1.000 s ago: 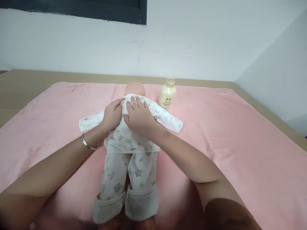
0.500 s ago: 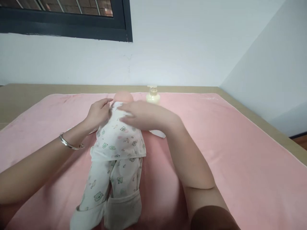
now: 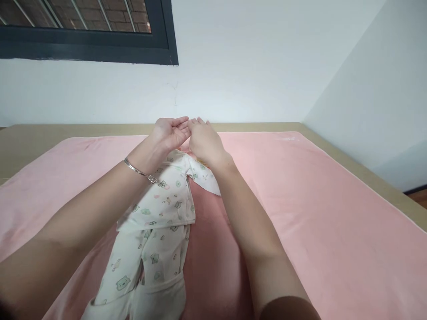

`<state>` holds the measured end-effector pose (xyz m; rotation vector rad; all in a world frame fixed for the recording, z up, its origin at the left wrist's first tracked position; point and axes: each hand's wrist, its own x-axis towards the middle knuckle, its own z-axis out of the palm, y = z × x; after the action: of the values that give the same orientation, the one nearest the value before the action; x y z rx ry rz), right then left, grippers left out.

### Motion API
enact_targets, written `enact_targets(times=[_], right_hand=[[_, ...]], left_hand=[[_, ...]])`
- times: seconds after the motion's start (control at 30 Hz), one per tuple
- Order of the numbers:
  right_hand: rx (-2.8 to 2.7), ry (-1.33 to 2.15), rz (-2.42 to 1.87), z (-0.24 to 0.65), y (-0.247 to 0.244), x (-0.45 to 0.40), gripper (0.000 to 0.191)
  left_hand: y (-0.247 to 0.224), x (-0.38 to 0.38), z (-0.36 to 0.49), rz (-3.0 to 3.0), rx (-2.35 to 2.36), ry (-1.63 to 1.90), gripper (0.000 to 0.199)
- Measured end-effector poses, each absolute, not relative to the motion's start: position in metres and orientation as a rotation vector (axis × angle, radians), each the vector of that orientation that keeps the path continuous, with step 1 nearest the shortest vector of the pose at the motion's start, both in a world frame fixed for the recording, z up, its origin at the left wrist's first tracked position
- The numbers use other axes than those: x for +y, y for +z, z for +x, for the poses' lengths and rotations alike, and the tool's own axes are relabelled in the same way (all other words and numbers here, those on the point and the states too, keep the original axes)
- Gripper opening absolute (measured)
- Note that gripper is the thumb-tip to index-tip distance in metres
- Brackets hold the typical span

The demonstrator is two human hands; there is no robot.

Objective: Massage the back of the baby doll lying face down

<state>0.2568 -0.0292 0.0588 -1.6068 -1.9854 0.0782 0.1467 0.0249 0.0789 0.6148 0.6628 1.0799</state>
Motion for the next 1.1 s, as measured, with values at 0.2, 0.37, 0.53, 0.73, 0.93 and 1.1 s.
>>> enact_targets(times=[0.2,0.37,0.53,0.73,0.93,1.1], right_hand=[[-1.838,-0.098,-1.683,0.256,0.046,-0.016,0.057],[-1.857,-0.216,-1.692,0.257,0.041,-0.014,0.044],[-1.851,-0.294,-1.721,0.252,0.044,-0.016,0.035],[-1.812,-0.338,-1.859,0.241,0.05,-0.016,0.034],[-1.66,-0.264,-2.027,0.223,0.053,-0.012,0.034],[-1.595,-0.18,-1.968,0.229,0.053,-0.016,0.039]], left_hand=[[0.078,0.014,0.153,0.45,0.552,1.027,0.057],[0.08,0.014,0.147,0.35,0.507,0.966,0.062],[0.081,0.012,0.135,0.26,0.456,0.937,0.064],[0.087,-0.012,0.094,0.27,0.485,1.006,0.064],[0.092,-0.03,0.036,0.323,0.587,1.062,0.07],[0.096,-0.035,0.006,0.424,0.638,1.147,0.069]])
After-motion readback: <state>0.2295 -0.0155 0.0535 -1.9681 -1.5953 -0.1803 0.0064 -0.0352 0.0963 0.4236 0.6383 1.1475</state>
